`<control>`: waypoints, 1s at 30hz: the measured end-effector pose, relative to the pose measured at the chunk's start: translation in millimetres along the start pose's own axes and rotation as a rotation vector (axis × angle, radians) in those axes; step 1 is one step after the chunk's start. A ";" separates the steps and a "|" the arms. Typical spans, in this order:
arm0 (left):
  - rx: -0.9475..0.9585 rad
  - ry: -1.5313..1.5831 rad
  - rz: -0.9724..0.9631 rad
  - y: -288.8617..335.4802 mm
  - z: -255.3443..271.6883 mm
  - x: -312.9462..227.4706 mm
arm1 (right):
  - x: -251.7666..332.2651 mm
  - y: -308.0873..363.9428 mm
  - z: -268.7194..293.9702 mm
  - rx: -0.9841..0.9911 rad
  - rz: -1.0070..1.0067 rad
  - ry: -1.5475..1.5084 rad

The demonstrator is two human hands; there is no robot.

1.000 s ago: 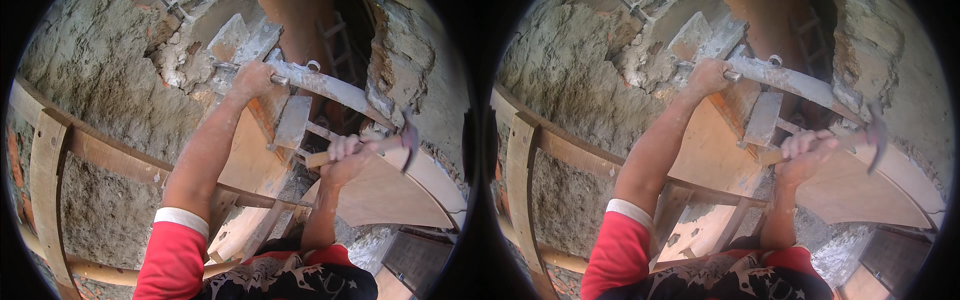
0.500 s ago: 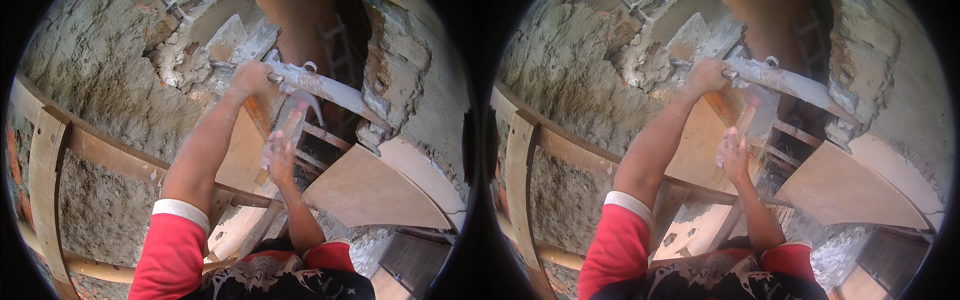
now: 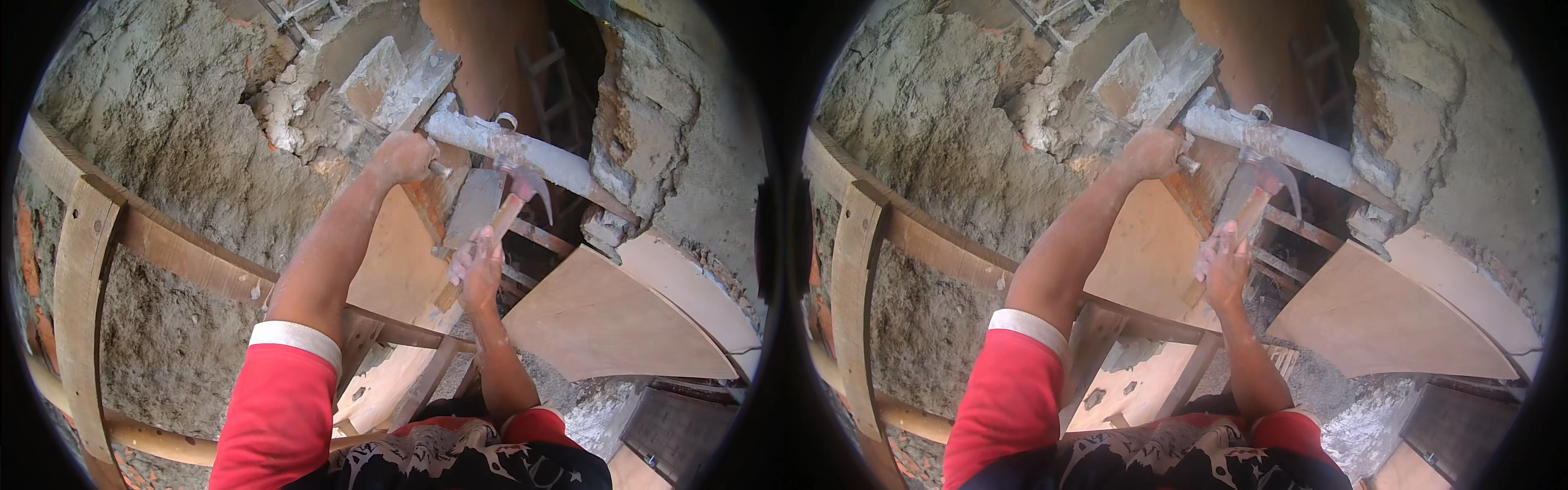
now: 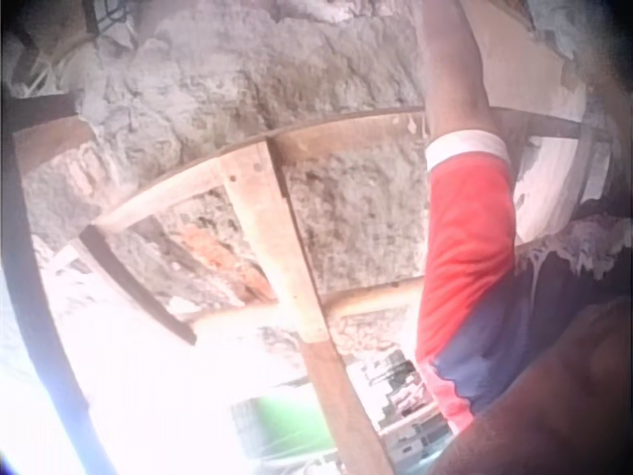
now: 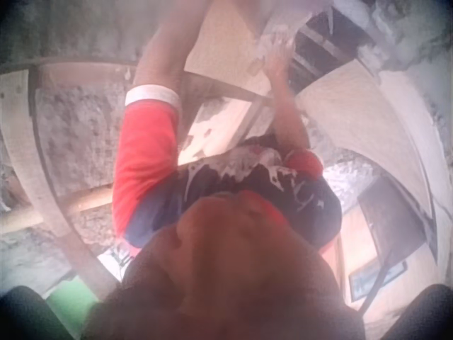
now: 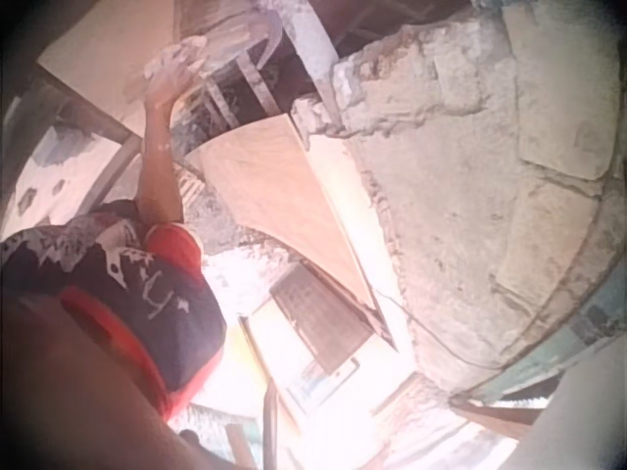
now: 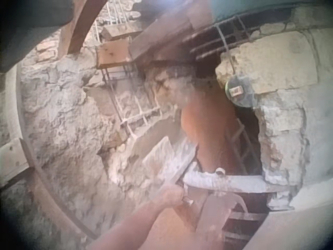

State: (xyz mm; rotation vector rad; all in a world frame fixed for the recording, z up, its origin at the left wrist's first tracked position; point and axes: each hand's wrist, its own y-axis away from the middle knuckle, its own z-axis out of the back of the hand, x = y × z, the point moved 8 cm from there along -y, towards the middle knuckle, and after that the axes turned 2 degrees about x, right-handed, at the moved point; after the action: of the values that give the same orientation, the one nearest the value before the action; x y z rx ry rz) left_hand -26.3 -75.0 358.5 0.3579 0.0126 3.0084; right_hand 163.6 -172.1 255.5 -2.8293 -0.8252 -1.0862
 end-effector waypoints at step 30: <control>-0.886 0.579 0.332 81.8 125.5 29.6 | 99.0 -44.4 -185.6 0.302 0.716 0.779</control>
State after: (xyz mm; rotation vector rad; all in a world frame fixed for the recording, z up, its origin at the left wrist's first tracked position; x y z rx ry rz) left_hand -34.4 -153.6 489.2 -0.6384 -1.3613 2.8946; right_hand 88.6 -120.8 450.3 -1.8934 0.0859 -1.5333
